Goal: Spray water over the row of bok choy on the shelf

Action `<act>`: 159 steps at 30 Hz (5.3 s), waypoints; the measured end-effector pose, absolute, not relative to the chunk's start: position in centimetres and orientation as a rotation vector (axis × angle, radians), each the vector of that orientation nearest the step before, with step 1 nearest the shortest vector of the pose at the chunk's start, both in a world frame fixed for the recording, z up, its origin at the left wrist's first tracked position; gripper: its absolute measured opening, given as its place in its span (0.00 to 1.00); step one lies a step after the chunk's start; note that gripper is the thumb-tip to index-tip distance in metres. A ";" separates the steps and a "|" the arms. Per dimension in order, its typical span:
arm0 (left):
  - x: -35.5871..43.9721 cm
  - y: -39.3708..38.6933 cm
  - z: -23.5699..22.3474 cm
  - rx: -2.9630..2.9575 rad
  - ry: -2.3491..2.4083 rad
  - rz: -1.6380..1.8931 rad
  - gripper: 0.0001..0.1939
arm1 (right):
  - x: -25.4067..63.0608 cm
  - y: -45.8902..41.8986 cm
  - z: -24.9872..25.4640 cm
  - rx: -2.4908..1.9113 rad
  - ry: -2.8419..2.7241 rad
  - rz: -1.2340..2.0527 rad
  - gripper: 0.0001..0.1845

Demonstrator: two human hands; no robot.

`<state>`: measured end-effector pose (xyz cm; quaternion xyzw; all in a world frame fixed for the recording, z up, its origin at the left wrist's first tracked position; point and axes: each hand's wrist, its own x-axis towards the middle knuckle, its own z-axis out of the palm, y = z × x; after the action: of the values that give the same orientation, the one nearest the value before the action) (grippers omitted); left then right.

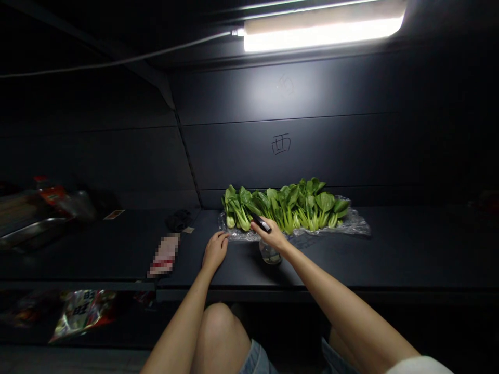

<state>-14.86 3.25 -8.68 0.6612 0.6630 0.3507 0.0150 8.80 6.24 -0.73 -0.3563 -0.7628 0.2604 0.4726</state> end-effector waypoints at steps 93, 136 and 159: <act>-2.3 5.7 -7.8 2.267 2.063 1.195 0.21 | 29.0 7.1 -2.1 -1.324 -1.286 0.173 0.24; -1.7 6.4 -8.5 2.222 2.022 1.270 0.21 | 25.5 7.2 -1.3 -1.162 -1.593 0.345 0.21; -5.2 5.7 -8.1 2.213 2.054 1.271 0.22 | 20.8 6.4 -0.5 -1.054 -1.730 0.425 0.19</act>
<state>-5.16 5.69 -8.12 0.6741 0.6255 0.3871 -0.0671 20.75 6.35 -0.46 -0.4376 -0.7188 0.1766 0.5106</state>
